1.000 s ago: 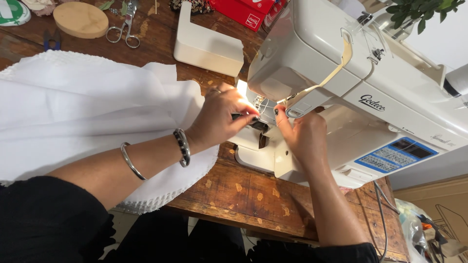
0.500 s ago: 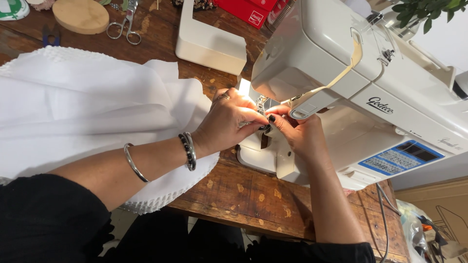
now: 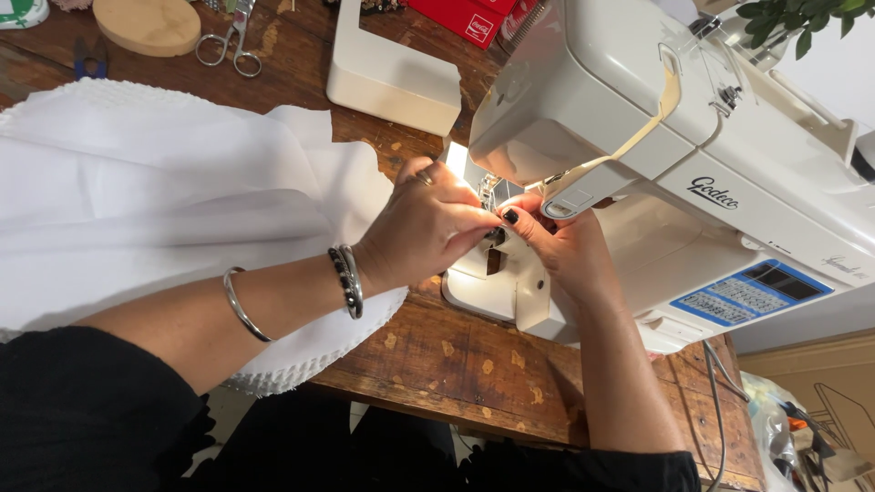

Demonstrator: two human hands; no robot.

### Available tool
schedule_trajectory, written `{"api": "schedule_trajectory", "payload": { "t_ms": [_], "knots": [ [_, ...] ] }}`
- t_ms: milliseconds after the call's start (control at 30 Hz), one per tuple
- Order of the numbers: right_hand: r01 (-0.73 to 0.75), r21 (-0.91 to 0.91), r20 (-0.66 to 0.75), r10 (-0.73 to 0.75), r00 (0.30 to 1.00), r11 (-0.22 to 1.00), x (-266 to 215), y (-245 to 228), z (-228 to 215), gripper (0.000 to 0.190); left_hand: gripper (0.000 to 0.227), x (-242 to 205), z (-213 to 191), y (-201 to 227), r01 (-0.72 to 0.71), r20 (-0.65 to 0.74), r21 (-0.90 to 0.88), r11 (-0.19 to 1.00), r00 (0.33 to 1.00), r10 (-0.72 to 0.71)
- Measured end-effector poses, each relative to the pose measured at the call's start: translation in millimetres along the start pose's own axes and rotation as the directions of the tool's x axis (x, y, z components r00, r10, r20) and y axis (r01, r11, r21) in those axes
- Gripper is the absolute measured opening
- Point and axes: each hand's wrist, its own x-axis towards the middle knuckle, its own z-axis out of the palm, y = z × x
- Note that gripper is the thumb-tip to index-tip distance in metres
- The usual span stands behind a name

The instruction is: Setting up a sewing machine and sewing a piece of white fabric

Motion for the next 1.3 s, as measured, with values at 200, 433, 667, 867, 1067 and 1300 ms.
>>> {"api": "schedule_trajectory", "payload": {
  "t_ms": [200, 433, 667, 867, 1067, 1300],
  "knots": [
    [0.015, -0.003, 0.013, -0.015, 1.000, 1.000, 1.4, 13.1, -3.4, 0.009, 0.013, 8.0, -1.1, -11.4, 0.000, -0.057, 0.039, 0.999, 0.998, 0.002],
    [-0.028, -0.027, 0.001, 0.028, 1.000, 0.999, -2.1, 15.3, -7.2, 0.013, 0.007, 10.7, 7.5, -17.5, -0.120, -0.053, 0.084, 0.989, 0.991, 0.125],
    [-0.048, -0.105, -0.109, 0.037, 0.993, 0.993, -5.1, 26.8, -9.2, 0.010, 0.009, 17.3, -30.8, -13.6, -0.016, 0.263, -0.211, 0.977, 0.962, 0.073],
    [-0.056, -0.135, -0.140, 0.037, 0.989, 0.989, -10.5, 20.5, -8.6, 0.009, 0.011, 22.5, -120.9, 28.4, 0.204, 0.632, -0.474, 0.857, 0.756, 0.170],
    [-0.014, -0.214, -0.029, 0.008, 1.000, 0.977, -9.1, 18.4, -14.3, 0.011, 0.012, -17.9, -212.6, 69.4, 0.211, 0.895, -0.168, 0.963, 0.442, 0.059],
    [-0.029, -0.150, -0.005, 0.028, 1.000, 0.988, -11.7, 14.6, -7.0, 0.007, 0.031, 85.8, -217.6, 137.3, 0.594, 0.712, 0.438, 0.675, 0.230, -0.664]
  ]
}}
